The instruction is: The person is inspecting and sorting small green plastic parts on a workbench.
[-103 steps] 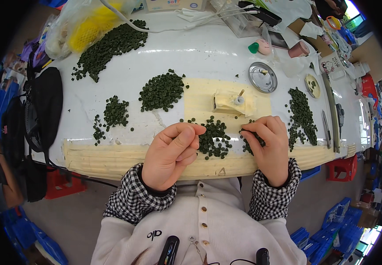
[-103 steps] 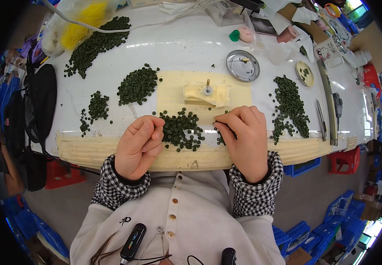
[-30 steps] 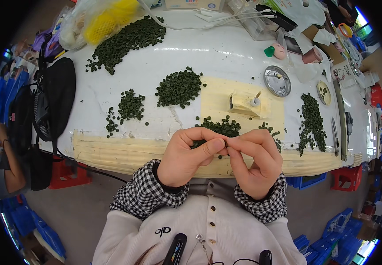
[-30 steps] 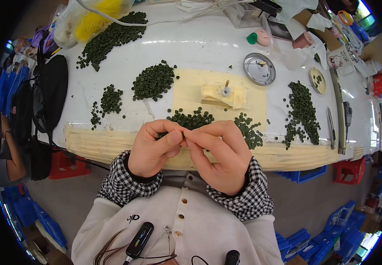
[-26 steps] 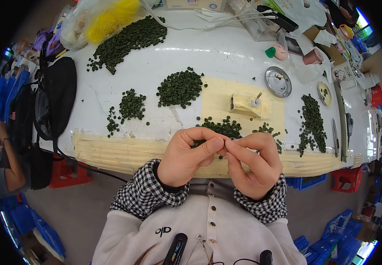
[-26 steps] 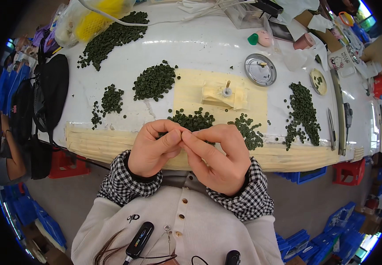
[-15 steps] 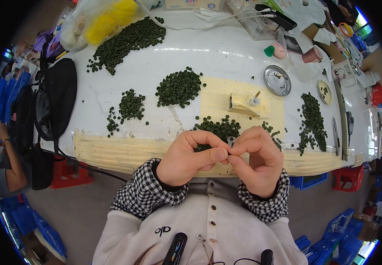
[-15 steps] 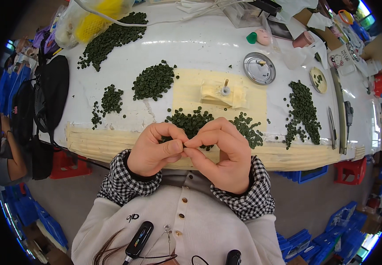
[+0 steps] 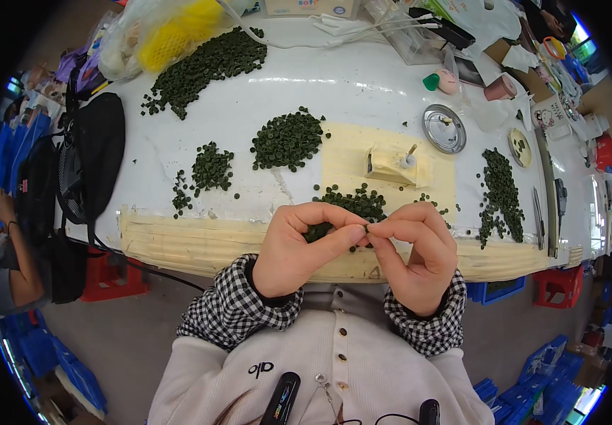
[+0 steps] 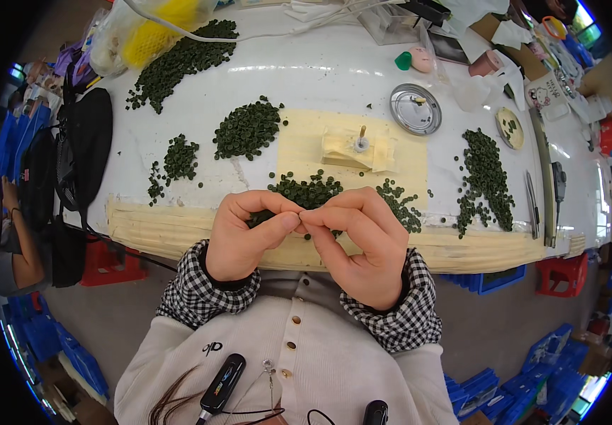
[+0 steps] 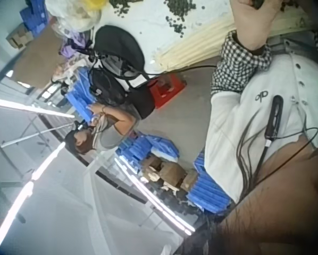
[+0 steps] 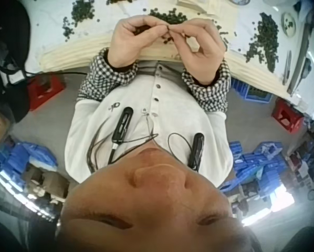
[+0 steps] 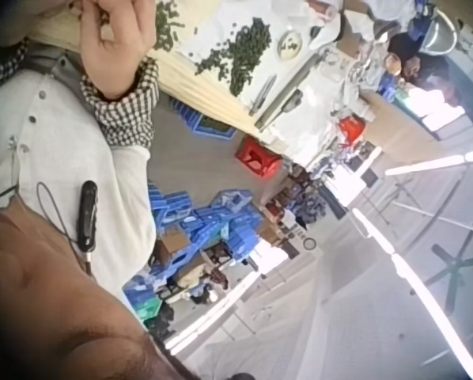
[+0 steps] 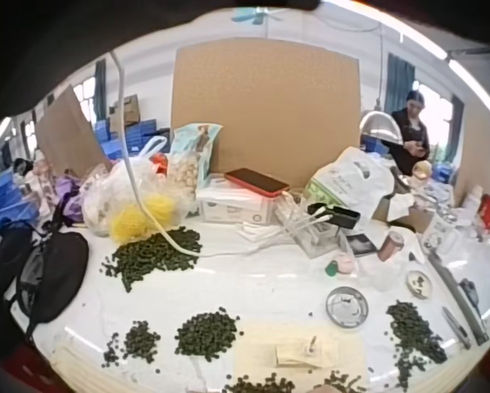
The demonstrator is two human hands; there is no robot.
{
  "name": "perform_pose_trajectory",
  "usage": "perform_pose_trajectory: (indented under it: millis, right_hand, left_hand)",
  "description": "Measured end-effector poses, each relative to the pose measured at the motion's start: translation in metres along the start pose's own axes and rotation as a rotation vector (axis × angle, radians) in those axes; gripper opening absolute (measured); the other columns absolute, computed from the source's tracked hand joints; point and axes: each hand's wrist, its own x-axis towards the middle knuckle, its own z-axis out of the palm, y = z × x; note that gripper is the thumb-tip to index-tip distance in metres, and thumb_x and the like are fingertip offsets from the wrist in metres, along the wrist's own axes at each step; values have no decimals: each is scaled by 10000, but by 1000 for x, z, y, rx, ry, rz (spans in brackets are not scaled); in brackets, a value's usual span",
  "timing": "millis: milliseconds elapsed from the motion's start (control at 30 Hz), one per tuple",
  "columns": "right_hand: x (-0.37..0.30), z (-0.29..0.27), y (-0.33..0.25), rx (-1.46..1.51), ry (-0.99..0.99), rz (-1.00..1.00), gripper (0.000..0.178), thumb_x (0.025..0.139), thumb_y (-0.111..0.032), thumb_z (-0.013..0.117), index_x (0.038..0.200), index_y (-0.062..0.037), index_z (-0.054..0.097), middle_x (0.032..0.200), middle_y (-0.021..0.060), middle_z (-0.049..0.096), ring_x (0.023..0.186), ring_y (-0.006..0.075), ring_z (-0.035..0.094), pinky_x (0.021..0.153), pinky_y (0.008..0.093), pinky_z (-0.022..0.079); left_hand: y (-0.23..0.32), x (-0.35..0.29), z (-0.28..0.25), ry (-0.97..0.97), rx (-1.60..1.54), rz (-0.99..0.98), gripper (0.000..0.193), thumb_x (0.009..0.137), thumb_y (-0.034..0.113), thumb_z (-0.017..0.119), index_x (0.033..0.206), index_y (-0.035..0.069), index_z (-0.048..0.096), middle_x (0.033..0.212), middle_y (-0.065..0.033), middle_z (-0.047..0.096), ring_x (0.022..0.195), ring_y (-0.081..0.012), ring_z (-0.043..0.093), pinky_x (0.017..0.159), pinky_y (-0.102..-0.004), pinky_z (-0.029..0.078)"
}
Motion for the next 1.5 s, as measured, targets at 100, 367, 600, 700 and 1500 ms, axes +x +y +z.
perform_pose_trajectory:
  millis: [100, 367, 600, 700, 1500]
  right_hand:
    - [0, 0, -1, -12, 9, -2, 218, 687, 96, 682, 869, -22, 662, 818, 69, 570, 687, 154, 582, 594, 236, 472]
    - [-1, 0, 6, 154, -42, 43, 167, 730, 81, 638, 876, -1, 646, 824, 79, 578, 699, 150, 582, 624, 234, 461]
    - [-4, 5, 8, 380, -28, 246, 110, 778, 67, 589, 883, 41, 607, 826, 74, 577, 723, 130, 580, 656, 227, 444]
    - [-4, 6, 5, 418, -22, 306, 101, 788, 61, 585, 884, 41, 607, 824, 73, 575, 727, 126, 573, 654, 229, 442]
    - [-3, 4, 9, 397, -46, 273, 106, 793, 47, 583, 893, 31, 614, 822, 69, 572, 724, 122, 541, 653, 230, 430]
  left_hand:
    - [1, 0, 1, 4, 4, 9, 136, 848, 54, 605, 939, -40, 642, 852, -80, 663, 809, -99, 598, 759, -234, 479]
    - [-5, 0, 0, 43, 67, 72, 128, 830, 50, 627, 927, -29, 650, 823, -39, 658, 737, -48, 547, 683, -194, 446]
    - [-7, 1, 1, 39, 138, 101, 106, 816, 43, 638, 892, -28, 653, 746, 15, 620, 645, -8, 444, 583, -168, 378]
    - [-6, 1, 2, 37, 131, 98, 99, 811, 35, 641, 885, -30, 651, 730, 21, 610, 638, -7, 441, 571, -166, 371]
    - [-7, 2, 2, 35, 133, 98, 95, 810, 38, 637, 874, -31, 650, 735, 24, 599, 639, -11, 432, 581, -173, 371]
